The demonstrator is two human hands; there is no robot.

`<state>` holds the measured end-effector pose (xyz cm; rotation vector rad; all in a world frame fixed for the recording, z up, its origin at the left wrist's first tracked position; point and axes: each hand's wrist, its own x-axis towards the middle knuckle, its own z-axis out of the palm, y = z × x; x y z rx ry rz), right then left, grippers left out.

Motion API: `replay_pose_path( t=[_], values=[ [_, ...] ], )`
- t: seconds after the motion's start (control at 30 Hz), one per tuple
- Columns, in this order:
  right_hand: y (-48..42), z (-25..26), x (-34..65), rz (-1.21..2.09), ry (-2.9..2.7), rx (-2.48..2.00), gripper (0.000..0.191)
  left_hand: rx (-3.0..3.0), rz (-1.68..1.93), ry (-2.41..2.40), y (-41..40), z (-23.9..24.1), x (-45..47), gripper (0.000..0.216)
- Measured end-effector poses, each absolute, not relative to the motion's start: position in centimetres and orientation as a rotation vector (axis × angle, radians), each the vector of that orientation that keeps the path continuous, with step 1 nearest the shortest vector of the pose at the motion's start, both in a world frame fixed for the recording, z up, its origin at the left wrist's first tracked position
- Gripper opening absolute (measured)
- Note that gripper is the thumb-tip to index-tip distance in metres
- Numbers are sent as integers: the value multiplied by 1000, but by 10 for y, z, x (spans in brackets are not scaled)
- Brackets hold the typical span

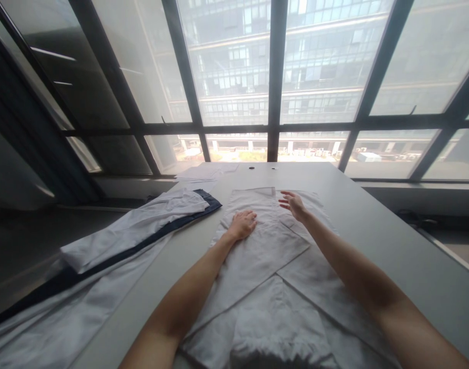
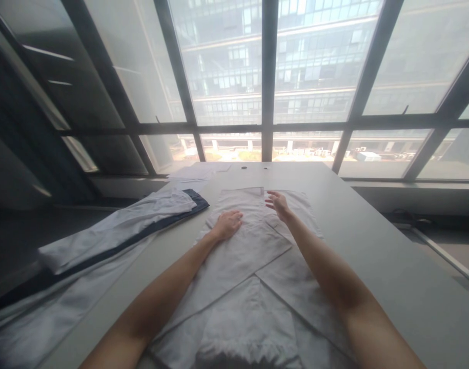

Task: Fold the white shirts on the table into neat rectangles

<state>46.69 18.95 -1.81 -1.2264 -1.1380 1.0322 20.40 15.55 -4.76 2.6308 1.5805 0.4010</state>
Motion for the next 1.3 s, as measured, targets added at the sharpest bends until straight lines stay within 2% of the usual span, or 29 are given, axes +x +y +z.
replay_pose_path(
  t=[0.17,0.23,0.33,0.43,0.57,0.73,0.93,1.1,1.2,1.3],
  values=[
    [131,-22,467,818,-1337,-1403,27,2649,351,1565,154,-49,204,39],
    [95,-34,471,713,-1424,-1487,37,2676,331,1597,150,-45,205,41],
    [45,-57,482,266,-1799,-1794,61,2637,250,1856,140,-33,210,49],
    [19,-73,497,153,-1928,-1948,65,2406,31,2006,131,-21,219,67],
    [26,-77,520,116,-1996,-1998,65,2285,-89,1826,120,-23,235,83],
    [57,-71,544,86,-1997,-2001,64,2420,153,1802,121,-41,250,75],
    [84,-68,558,69,-2007,-2055,64,2432,276,1780,155,-44,265,70],
    [104,-67,575,73,-1964,-2102,63,2499,521,1586,177,-32,260,50],
    [111,-69,584,81,-1962,-2099,62,2544,651,1593,178,-33,251,45],
    [111,-70,586,60,-1950,-2076,61,2578,511,1597,173,-41,246,51]
  ],
)
